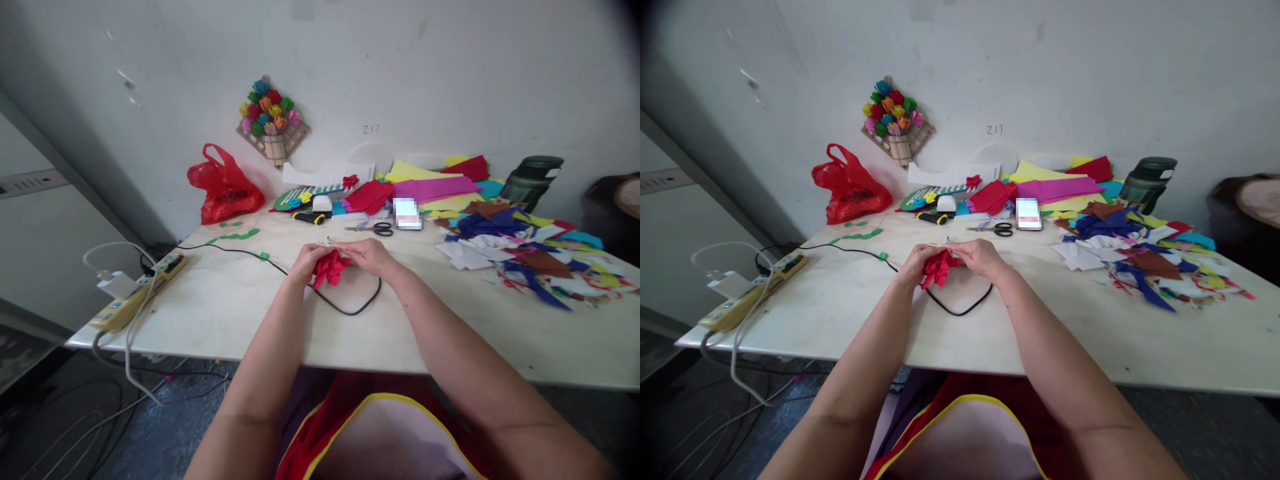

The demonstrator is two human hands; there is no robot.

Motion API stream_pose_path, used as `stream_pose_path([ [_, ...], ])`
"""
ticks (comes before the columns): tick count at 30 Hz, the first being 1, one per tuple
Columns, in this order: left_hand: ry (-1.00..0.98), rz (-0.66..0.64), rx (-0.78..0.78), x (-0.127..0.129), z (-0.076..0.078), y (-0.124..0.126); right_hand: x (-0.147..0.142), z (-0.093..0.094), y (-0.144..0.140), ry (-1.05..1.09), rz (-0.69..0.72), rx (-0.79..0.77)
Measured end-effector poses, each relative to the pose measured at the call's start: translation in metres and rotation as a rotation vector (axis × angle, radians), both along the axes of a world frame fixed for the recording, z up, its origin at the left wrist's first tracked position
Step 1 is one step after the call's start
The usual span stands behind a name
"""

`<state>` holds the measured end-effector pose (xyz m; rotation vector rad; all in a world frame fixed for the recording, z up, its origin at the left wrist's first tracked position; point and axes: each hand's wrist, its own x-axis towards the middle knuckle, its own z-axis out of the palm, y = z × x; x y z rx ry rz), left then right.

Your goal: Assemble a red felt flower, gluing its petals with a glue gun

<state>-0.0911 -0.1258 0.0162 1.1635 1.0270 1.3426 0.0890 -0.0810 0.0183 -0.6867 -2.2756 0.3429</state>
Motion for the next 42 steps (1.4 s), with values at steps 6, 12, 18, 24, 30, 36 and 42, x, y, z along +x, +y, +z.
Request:
stream_pose_path([
  [6, -0.037, -0.014, -0.003, 0.001, 0.002, -0.002, -0.001, -0.001, 0.001, -0.018, -0.005, 0.029],
  [12, -0.029, -0.008, 0.013, 0.002, 0.004, -0.004, -0.001, -0.002, 0.001, -0.001, -0.006, -0.013],
  [18, -0.018, -0.01, 0.034, 0.003, 0.006, -0.005, -0.002, 0.0, -0.001, 0.023, -0.013, -0.112],
  [24, 0.012, 0.001, 0.045, 0.003, 0.005, -0.004, -0.007, 0.001, -0.003, 0.093, -0.051, -0.215],
  [30, 0.068, -0.017, 0.072, 0.003, 0.003, -0.003, -0.014, -0.001, -0.001, 0.15, -0.042, -0.183],
  [36, 0.085, -0.015, 0.082, 0.004, 0.006, -0.006, -0.012, 0.002, 0.0, 0.155, -0.02, -0.105],
  [42, 0.084, -0.024, 0.078, 0.003, 0.005, -0.005, -0.012, 0.002, 0.0, 0.172, -0.002, -0.095],
])
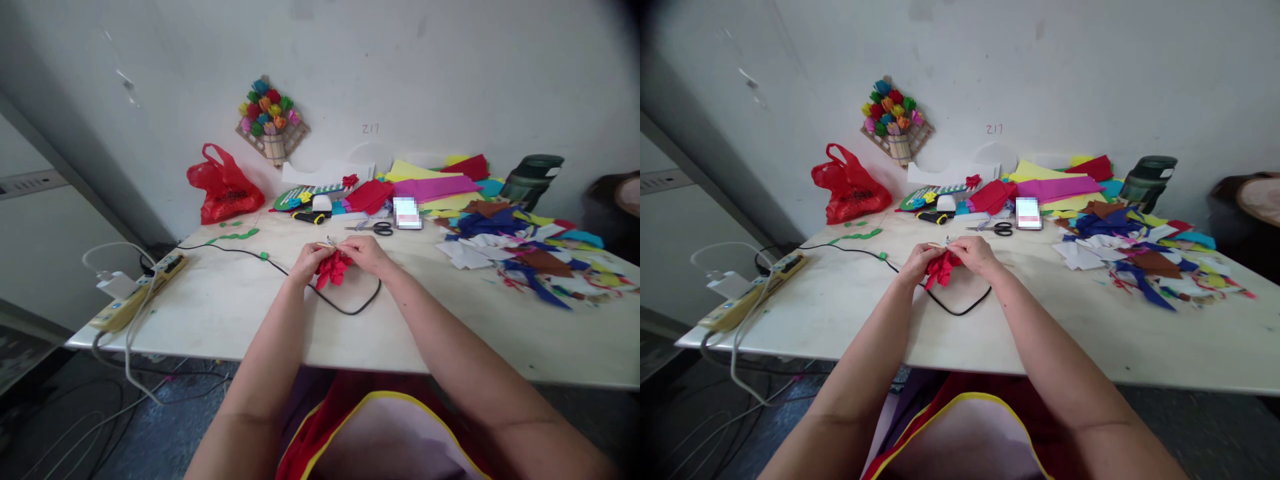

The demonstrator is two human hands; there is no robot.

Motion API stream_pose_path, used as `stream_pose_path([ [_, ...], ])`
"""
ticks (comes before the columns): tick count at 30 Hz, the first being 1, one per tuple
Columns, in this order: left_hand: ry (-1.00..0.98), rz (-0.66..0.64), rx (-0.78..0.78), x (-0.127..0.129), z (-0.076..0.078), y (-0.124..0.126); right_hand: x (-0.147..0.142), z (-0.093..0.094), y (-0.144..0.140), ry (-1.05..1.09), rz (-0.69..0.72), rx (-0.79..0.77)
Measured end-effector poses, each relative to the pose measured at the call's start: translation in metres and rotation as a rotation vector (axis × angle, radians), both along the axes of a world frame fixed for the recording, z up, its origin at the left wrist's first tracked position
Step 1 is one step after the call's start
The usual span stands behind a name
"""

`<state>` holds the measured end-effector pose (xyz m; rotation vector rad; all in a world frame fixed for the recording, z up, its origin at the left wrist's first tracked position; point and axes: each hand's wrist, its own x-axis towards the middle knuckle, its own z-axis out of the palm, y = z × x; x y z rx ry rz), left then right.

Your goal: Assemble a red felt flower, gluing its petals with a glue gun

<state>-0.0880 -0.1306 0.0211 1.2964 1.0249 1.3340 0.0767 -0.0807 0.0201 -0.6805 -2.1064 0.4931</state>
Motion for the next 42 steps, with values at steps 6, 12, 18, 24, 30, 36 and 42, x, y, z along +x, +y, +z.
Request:
stream_pose_path([
  [6, 0.005, -0.003, -0.012, -0.0007, -0.0024, 0.0037, 0.0002, -0.0019, 0.0025, 0.03, 0.003, 0.007],
  [12, 0.001, 0.008, -0.039, 0.0011, -0.0014, 0.0022, 0.0009, -0.0016, 0.0027, 0.051, 0.004, 0.007],
  [18, -0.034, 0.016, -0.06, 0.0023, -0.0003, 0.0013, 0.0011, -0.0016, 0.0031, 0.059, 0.021, 0.009],
  [24, -0.085, 0.015, -0.06, 0.0028, -0.0004, 0.0024, 0.0007, -0.0006, 0.0025, 0.103, 0.051, 0.014],
  [30, -0.099, 0.023, -0.026, 0.0024, -0.0018, 0.004, -0.0004, -0.0008, 0.002, 0.117, 0.047, 0.025],
  [36, -0.056, 0.057, -0.009, 0.0034, -0.0027, 0.0037, -0.0016, -0.0021, 0.0024, 0.128, 0.037, 0.012],
  [42, 0.005, 0.088, -0.02, 0.0025, -0.0013, 0.0017, -0.0026, -0.0053, 0.0039, 0.094, 0.027, -0.003],
])
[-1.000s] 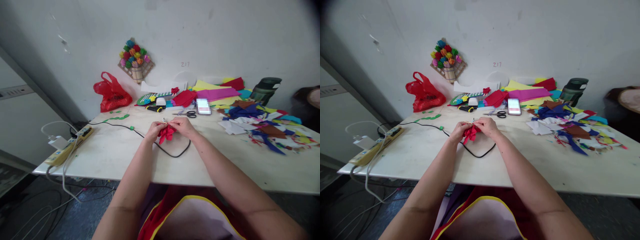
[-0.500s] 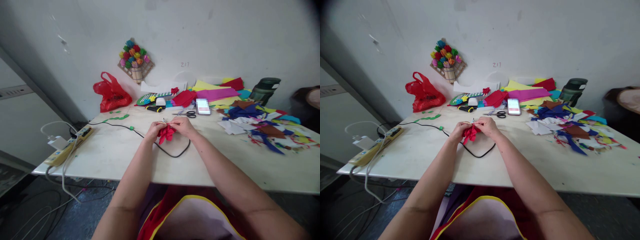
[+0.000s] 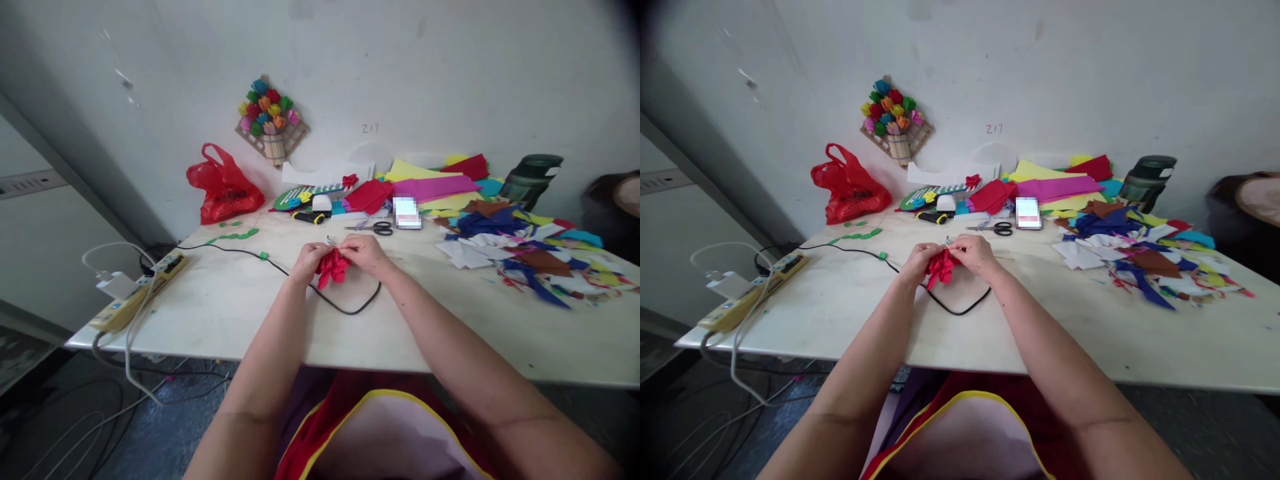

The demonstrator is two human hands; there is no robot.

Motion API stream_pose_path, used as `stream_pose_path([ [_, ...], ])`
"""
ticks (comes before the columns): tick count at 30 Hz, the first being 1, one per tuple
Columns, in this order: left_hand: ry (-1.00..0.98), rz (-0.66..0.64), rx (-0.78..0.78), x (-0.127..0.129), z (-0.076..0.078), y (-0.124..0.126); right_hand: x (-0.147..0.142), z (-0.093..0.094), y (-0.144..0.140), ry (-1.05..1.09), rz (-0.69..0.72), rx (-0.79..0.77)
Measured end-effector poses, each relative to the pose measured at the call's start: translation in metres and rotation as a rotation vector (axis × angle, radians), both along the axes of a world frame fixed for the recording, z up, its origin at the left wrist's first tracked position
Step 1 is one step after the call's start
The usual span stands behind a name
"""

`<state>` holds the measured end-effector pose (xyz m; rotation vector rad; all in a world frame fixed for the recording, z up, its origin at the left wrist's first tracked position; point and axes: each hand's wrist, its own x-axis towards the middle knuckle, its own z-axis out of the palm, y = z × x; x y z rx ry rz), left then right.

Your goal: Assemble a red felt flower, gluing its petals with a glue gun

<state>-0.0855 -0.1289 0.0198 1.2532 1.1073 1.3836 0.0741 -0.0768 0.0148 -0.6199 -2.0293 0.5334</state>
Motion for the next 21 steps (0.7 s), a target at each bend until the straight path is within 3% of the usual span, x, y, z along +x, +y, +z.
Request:
stream_pose_path([
  [13, 0.048, -0.031, -0.031, -0.002, 0.0021, -0.0014, 0.0066, 0.0036, 0.0009, -0.057, 0.061, 0.013],
  [21, 0.007, -0.052, -0.068, -0.0025, 0.0024, -0.0001, 0.0091, 0.0036, -0.0024, -0.112, 0.059, -0.173],
])
